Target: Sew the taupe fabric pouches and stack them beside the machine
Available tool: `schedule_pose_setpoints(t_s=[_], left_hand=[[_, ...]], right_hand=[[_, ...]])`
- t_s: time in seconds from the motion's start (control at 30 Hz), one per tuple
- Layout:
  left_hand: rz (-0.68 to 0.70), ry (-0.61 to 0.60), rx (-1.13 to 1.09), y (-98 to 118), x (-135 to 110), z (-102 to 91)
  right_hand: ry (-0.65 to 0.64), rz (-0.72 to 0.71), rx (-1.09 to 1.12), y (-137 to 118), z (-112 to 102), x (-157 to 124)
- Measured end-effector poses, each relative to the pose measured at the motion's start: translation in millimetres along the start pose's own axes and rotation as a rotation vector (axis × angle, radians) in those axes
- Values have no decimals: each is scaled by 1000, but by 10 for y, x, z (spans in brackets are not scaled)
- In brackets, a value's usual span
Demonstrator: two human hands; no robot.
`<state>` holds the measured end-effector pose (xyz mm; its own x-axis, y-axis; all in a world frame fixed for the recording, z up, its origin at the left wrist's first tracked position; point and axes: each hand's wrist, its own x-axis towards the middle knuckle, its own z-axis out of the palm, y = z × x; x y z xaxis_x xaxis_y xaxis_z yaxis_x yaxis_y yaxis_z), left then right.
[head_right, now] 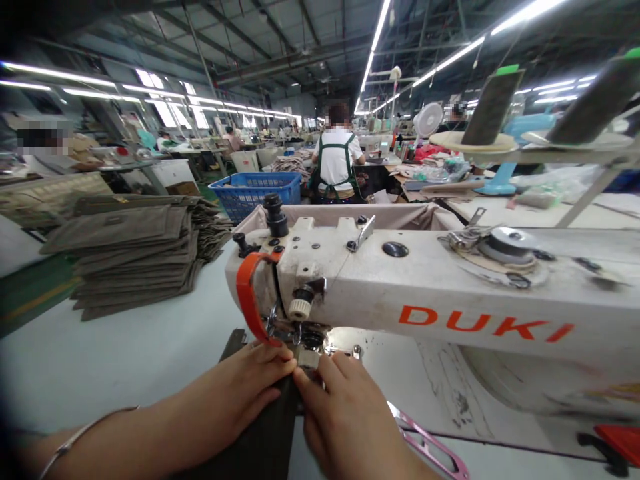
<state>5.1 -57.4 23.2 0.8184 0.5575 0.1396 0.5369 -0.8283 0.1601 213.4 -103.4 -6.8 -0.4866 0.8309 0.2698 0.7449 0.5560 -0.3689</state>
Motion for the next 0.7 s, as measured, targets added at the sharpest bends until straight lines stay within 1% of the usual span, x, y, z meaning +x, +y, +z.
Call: schedule_pose_setpoints(t_s=[0.07, 0.13, 0.23, 0.3, 0.33, 0.37, 0.43, 0.47, 0.5, 0.57, 0.6, 0.67, 0.7], left_hand=[[8, 10, 26, -15, -19, 61], [16, -6, 56, -30, -2, 89], [16, -39, 56, -47, 32, 75], [-39, -18, 31, -73, -2, 51], [-112, 23, 33, -96, -50, 41], [-217, 83, 50, -124, -117, 34], [-475, 199, 95, -192, -293, 27], [-586, 235, 91, -227, -385, 25], [-667, 239, 56, -257, -468, 24], [-783, 205, -106, -294, -577, 15], [-827, 208, -244, -297, -596, 7], [-901, 288, -642, -267, -573, -15], [-927, 336, -885, -237, -543, -26]], right_hand=[[-9, -8, -13, -2, 14, -3], [-15, -12, -35, -6, 31, -5], [-26, 6, -68, -12, 51, -6], [-18, 12, -82, -10, 60, -7], [-8, 14, -83, -6, 64, -7], [6, 14, -81, -2, 67, -6], [33, 20, -68, 5, 64, 0], [39, 21, -61, 3, 57, 5], [39, 25, -55, -4, 44, 9], [35, 50, -38, -46, 8, 12], [33, 76, -7, -83, -13, 11], [59, 158, 145, -188, -43, 3], [87, 223, 282, -251, -46, -2]])
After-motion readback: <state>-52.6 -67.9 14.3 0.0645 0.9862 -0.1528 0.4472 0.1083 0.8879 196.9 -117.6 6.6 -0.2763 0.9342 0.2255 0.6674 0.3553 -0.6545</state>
